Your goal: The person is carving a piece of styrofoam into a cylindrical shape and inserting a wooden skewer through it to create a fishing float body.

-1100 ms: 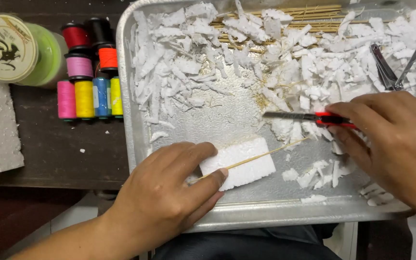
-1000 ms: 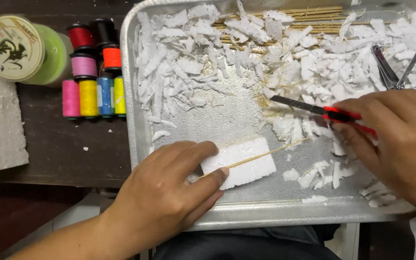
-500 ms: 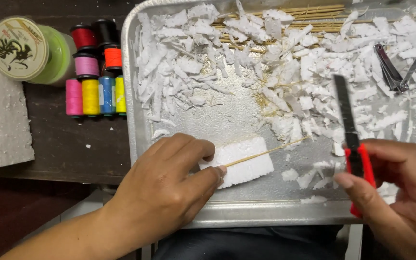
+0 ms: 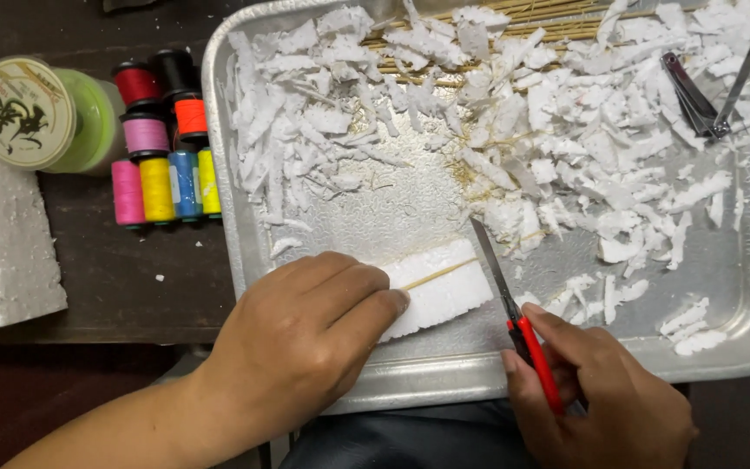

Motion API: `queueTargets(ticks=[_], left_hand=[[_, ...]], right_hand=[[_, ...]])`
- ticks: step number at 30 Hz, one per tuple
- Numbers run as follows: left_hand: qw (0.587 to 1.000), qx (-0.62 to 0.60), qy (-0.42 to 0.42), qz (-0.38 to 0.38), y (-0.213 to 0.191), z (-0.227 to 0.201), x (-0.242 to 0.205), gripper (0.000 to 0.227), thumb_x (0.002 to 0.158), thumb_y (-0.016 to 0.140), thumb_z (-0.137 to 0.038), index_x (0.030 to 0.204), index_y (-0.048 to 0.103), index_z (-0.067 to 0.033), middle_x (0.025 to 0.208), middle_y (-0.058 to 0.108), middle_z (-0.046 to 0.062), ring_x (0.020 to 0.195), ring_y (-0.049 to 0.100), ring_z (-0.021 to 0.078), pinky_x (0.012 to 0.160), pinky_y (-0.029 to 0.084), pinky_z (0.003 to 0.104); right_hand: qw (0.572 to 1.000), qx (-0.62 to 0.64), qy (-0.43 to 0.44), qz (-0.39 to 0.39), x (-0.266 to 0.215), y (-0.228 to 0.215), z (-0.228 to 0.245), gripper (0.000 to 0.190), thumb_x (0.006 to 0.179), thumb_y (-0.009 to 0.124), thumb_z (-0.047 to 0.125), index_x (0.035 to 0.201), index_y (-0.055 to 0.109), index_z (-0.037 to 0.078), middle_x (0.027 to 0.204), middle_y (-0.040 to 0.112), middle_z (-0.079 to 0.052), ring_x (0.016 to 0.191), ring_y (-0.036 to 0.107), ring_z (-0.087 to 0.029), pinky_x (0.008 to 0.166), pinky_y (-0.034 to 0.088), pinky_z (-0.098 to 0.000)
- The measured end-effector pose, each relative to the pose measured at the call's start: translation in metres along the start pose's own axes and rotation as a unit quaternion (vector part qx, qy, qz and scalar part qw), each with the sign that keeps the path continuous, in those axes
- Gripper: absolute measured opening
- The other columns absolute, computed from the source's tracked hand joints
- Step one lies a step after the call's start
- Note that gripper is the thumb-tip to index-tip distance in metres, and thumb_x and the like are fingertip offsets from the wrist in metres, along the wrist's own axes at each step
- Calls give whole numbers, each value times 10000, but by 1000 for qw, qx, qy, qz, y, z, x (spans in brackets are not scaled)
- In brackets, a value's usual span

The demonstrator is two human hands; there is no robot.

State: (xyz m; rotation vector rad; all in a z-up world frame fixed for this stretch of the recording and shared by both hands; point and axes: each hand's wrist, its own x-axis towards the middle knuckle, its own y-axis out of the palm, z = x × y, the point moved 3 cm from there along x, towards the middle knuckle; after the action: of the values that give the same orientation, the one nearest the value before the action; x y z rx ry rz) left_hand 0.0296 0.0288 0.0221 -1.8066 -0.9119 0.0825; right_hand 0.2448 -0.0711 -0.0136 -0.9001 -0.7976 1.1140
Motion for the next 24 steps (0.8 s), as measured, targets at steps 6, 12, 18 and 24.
queueTargets(ticks=[6,12,18,24], left_hand=[[1000,-3,-5,-9,4,6,2,112,1029,542,-30,967,635,-25,798,592,110,700,555,301,616,445,414],[994,108,8,20,2,-3,6,122,1012,546,24,1002,626,-68,735,482,62,642,486,267,574,412,401],[999,-12,-28,-21,-3,3,10,93,983,545,61,998,601,-11,814,605,116,657,533,309,602,451,437],[991,87,-105,3,8,47,19,168,909,670,37,985,564,-70,687,541,72,588,539,260,472,399,404]], right_hand=[[998,60,1,-14,2,-2,0,362,845,766,226,1184,746,100,926,752,-12,541,553,-103,632,479,-214],[995,89,47,-27,2,-4,-2,371,838,777,210,1187,763,84,956,763,-40,560,571,-77,662,480,-196],[965,219,131,58,5,-3,-39,595,786,745,114,1328,589,-76,927,752,-168,496,610,-143,479,484,-229],[976,205,77,-21,17,-11,-17,449,856,777,-6,1268,647,-128,960,722,-199,741,635,-165,653,500,-241]])
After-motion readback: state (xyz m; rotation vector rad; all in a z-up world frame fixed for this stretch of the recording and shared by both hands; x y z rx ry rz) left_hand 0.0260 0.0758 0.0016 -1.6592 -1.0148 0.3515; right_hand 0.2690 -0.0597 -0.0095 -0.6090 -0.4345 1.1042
